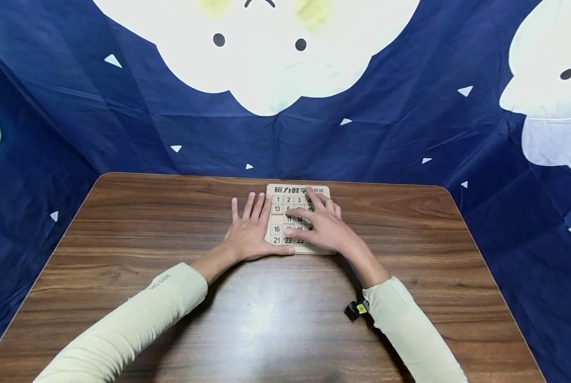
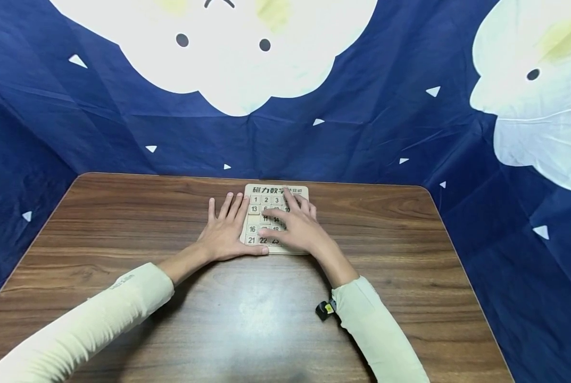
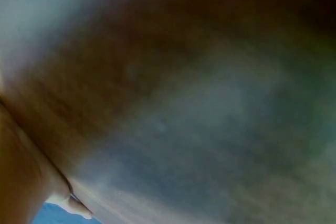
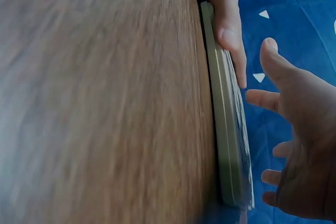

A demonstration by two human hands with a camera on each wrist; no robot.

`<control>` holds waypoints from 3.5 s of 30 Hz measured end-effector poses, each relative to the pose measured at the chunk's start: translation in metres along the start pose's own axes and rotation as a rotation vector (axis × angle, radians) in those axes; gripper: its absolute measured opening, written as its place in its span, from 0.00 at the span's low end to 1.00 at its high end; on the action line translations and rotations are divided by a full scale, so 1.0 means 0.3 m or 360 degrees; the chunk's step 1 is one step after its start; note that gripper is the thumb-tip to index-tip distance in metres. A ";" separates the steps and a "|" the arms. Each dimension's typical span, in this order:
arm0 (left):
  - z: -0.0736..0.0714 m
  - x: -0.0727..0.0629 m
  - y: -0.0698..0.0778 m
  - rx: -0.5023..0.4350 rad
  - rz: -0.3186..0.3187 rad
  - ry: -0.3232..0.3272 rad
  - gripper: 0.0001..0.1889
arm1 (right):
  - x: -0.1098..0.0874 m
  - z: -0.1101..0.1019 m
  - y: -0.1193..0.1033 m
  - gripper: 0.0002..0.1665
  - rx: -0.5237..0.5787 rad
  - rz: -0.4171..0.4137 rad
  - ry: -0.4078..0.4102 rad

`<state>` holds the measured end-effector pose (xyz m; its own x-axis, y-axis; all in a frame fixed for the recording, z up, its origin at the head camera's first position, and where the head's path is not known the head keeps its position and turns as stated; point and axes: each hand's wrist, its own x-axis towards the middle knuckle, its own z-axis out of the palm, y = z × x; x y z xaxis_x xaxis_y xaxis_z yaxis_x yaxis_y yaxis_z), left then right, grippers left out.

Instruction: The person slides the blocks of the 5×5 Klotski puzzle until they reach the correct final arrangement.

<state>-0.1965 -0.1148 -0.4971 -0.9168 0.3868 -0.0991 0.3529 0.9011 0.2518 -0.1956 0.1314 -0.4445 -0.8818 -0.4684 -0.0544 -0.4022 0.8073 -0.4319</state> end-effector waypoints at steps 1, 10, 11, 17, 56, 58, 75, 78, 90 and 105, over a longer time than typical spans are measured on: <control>-0.001 -0.001 -0.001 0.0000 0.0003 0.0001 0.83 | 0.009 0.005 -0.005 0.38 -0.0002 -0.0002 -0.0003; 0.009 -0.004 -0.008 -0.0025 0.0013 0.0012 0.84 | 0.051 0.029 -0.031 0.40 -0.0124 0.0015 -0.0118; 0.010 -0.003 -0.008 -0.0027 0.0014 0.0016 0.84 | 0.048 0.029 -0.031 0.39 -0.0126 0.0008 -0.0118; 0.008 0.002 0.000 -0.0002 0.0017 0.0031 0.83 | 0.010 0.021 -0.039 0.37 -0.0109 -0.0045 -0.0116; 0.005 0.004 -0.009 -0.0044 0.0007 0.0029 0.84 | -0.061 -0.070 0.110 0.39 -0.0022 0.0158 0.0052; 0.005 0.004 -0.009 -0.0048 0.0000 0.0021 0.84 | -0.065 -0.069 0.120 0.39 -0.0019 0.0166 0.0034; -0.004 -0.001 -0.004 -0.0015 -0.0002 0.0022 0.84 | -0.046 -0.029 0.091 0.42 -0.0048 0.0051 0.0005; 0.000 0.002 -0.005 -0.0027 -0.0004 0.0009 0.84 | -0.073 -0.048 0.095 0.39 -0.0035 0.0061 0.0043; 0.013 0.007 -0.004 -0.0018 0.0016 0.0023 0.84 | -0.086 -0.070 0.124 0.40 -0.0059 0.0172 -0.0014; 0.007 0.013 0.001 0.0010 0.0009 0.0006 0.85 | -0.091 -0.037 0.090 0.37 -0.0013 0.0041 -0.0020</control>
<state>-0.1996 -0.1127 -0.4995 -0.9155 0.3911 -0.0942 0.3592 0.9002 0.2462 -0.1850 0.1699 -0.4446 -0.8888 -0.4518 -0.0767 -0.3814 0.8221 -0.4227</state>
